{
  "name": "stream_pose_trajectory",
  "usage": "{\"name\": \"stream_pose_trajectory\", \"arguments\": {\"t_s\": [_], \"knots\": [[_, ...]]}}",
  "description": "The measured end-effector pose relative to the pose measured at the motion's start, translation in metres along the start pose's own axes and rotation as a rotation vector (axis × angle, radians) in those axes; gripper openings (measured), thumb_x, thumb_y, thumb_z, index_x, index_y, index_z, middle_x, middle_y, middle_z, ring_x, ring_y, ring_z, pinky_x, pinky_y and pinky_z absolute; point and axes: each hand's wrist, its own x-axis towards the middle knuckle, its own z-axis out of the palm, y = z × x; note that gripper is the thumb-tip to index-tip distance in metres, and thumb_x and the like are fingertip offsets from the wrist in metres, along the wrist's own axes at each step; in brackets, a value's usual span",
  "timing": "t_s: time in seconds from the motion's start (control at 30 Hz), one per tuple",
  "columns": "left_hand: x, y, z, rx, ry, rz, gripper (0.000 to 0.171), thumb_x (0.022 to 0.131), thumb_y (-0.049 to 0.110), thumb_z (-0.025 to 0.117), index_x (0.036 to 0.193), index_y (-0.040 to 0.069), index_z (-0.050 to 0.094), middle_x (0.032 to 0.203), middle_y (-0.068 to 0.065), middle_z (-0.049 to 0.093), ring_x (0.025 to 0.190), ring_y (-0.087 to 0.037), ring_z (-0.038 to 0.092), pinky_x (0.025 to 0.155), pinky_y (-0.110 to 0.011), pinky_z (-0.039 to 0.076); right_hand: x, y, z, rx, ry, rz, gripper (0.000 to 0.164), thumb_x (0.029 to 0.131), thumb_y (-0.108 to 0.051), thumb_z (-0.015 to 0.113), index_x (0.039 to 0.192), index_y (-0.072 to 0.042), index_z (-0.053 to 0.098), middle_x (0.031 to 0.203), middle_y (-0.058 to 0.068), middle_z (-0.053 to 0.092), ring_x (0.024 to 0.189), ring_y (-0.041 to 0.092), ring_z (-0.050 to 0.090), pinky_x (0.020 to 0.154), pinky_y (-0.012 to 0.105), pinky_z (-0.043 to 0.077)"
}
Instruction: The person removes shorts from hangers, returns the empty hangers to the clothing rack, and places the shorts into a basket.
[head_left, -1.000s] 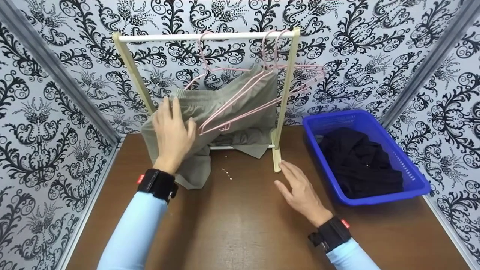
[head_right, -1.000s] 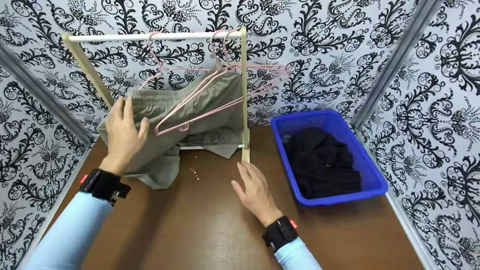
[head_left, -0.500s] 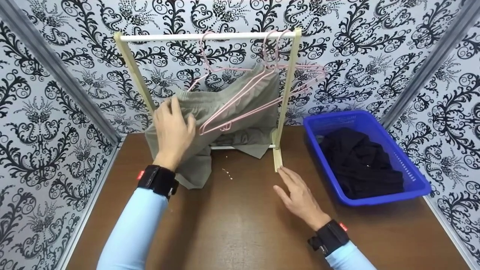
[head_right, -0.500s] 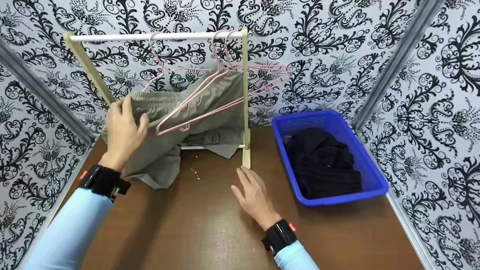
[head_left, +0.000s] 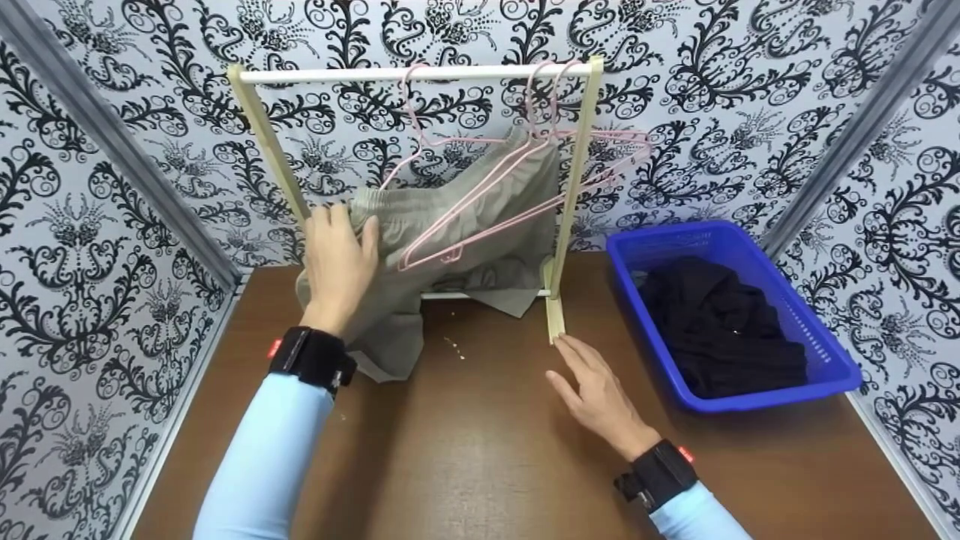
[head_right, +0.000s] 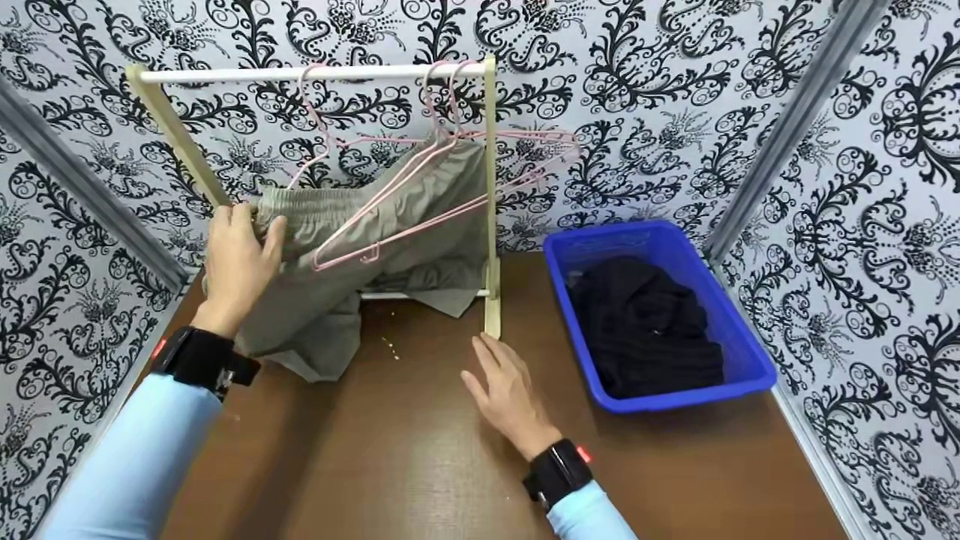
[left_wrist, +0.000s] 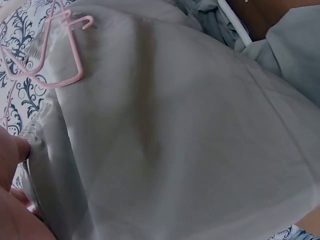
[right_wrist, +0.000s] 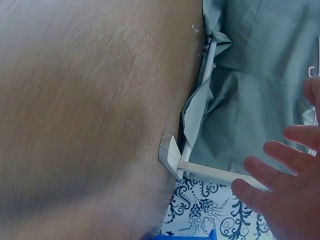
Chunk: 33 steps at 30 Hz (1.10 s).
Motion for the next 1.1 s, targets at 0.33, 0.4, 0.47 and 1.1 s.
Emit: {"name": "stream_pose_trajectory", "arguments": {"t_s": [0.33,0.4,0.47,1.1], "knots": [[0.003,0.001,-0.006,-0.025,-0.026,-0.083,0.030,0.107,0.030,0.056,0.104,0.000,0.059,0.102,-0.017,0.053,0.093,-0.034,0.050,0.079,-0.049,0.046,0.005,-0.004,-0.001,0.011,-0.021,0.022,0.053,0.095,-0.019,0.074,0.140,0.006,0.059,0.141,0.026,0.059,0.130,0.043,0.056,0.109,0.056,0.043],[0.003,0.002,-0.007,-0.031,-0.028,-0.091,0.029,0.107,0.030,0.055,0.103,0.001,0.058,0.100,-0.016,0.052,0.091,-0.033,0.049,0.078,-0.048,0.045,0.006,-0.005,-0.002,0.022,-0.029,0.032,0.053,0.096,-0.019,0.073,0.140,0.006,0.058,0.142,0.026,0.058,0.131,0.043,0.055,0.109,0.056,0.043],[0.003,0.003,-0.008,-0.028,-0.029,-0.094,0.030,0.107,0.030,0.054,0.102,0.001,0.057,0.099,-0.016,0.052,0.090,-0.032,0.049,0.078,-0.048,0.044,0.008,-0.006,-0.002,0.028,-0.031,0.036,0.054,0.096,-0.019,0.073,0.140,0.007,0.058,0.142,0.027,0.058,0.132,0.043,0.055,0.110,0.056,0.042],[0.004,0.006,-0.024,-0.022,0.027,-0.088,0.031,0.107,0.029,0.055,0.103,-0.001,0.059,0.095,-0.016,0.053,0.084,-0.032,0.047,0.074,-0.045,0.039,0.034,-0.016,-0.008,0.034,-0.032,0.014,0.051,0.097,-0.019,0.070,0.141,0.005,0.058,0.146,0.023,0.056,0.136,0.043,0.051,0.114,0.054,0.037]]}}
